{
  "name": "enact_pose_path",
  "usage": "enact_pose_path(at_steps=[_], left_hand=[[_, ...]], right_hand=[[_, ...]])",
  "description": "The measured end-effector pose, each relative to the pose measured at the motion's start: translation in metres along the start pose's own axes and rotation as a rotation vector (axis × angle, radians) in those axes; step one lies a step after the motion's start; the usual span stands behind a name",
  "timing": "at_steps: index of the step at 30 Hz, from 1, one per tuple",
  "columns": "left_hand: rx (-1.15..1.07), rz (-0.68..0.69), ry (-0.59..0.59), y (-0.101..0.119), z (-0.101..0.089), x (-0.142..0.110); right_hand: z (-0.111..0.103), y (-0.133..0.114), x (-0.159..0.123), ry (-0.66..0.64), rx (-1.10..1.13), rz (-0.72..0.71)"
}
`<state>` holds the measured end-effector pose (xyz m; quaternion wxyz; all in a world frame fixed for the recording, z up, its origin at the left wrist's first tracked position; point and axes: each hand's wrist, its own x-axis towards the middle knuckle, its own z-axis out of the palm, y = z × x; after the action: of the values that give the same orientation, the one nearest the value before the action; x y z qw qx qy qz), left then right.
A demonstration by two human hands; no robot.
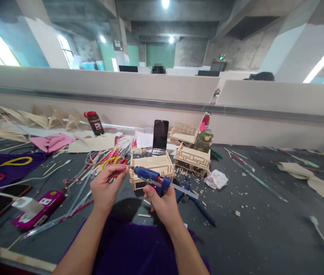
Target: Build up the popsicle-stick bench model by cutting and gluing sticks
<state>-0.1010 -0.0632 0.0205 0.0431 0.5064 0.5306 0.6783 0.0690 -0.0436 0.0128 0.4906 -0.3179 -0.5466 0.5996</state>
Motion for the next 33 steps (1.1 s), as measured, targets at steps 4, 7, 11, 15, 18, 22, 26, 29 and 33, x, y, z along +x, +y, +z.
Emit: enact_pose_path(at_steps=[4,7,11,15,18,22,26,29,33], left_hand=[[-0.051,-0.064,0.008,0.0015,0.0016,-0.0003],[-0.122,-0.11,0.013,0.0033,0.0032,-0.0004],[-0.143,-0.107,0.009,0.0052,0.0041,-0.0001],[-0.163,-0.118,0.039,0.0064,0.0043,-0.0004],[-0.19,-0.124,0.038,0.0054,0.0049,-0.0015],[-0.202,-0.111,0.02,0.0033,0.0058,-0.0028],[-0.207,-0.135,0.02,0.0031,0.0058,-0.0023],[-0.188,-0.139,0.016,0.0033,0.0054,-0.0017],[-0.151,-0.11,0.023,0.0034,0.0051,-0.0014]], right_hand=[[-0.0004,-0.0005,0.0006,-0.004,-0.021,-0.006],[-0.0011,0.0,0.0008,-0.004,-0.025,-0.002],[-0.0025,0.0004,0.0009,0.007,-0.073,-0.004],[-0.0036,0.0004,0.0008,0.011,-0.098,0.0],[-0.0037,0.0005,0.0004,0.011,-0.101,-0.003],[-0.0031,-0.0003,0.0,0.016,-0.109,-0.022],[-0.003,-0.0009,0.0002,0.023,-0.103,-0.024],[-0.0029,-0.0014,0.0006,0.027,-0.093,-0.015],[-0.003,-0.0014,0.0008,0.024,-0.109,-0.016]])
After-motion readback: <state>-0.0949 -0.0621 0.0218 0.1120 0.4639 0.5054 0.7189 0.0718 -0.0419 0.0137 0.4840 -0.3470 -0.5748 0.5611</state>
